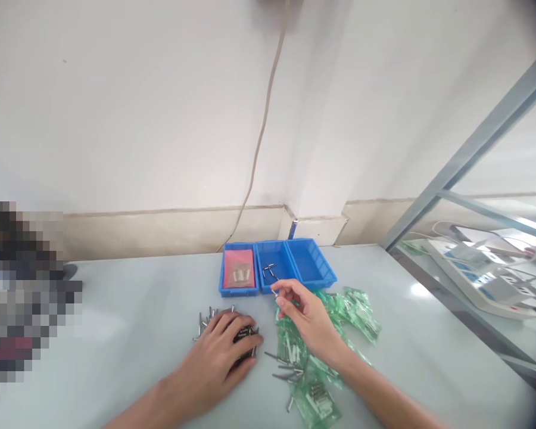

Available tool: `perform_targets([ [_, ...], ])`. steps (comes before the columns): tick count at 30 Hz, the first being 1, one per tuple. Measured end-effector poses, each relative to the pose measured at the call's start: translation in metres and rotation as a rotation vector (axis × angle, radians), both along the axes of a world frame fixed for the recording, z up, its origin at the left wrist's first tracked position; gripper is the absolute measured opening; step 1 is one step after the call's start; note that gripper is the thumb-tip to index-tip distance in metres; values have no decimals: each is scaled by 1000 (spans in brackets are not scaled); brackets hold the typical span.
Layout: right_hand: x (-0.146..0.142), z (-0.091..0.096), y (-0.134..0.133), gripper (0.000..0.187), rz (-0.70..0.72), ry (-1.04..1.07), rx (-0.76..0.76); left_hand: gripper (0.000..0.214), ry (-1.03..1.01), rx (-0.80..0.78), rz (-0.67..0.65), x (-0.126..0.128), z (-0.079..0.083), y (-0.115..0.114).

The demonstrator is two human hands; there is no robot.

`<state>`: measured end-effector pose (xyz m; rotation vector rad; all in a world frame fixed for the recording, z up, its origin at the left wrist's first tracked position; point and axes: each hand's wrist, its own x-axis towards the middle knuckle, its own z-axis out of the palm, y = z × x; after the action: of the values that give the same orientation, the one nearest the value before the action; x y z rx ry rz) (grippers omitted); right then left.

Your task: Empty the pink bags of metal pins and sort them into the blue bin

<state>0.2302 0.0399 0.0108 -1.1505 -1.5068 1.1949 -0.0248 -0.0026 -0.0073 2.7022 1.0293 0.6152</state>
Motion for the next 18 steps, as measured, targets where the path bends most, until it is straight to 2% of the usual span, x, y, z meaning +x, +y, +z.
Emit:
perform_targets([
  [8,-1,-3,-3,43,5,-5,-27,23,-15,-15,10,1,-1,0],
  [13,-2,-2,-5,31,-3,-46,11,20,-15,-47,3,1,-1,-1],
  [18,-2,0,-7,15,-26,-168,142,20,-33,-64,-3,0,-1,-1],
])
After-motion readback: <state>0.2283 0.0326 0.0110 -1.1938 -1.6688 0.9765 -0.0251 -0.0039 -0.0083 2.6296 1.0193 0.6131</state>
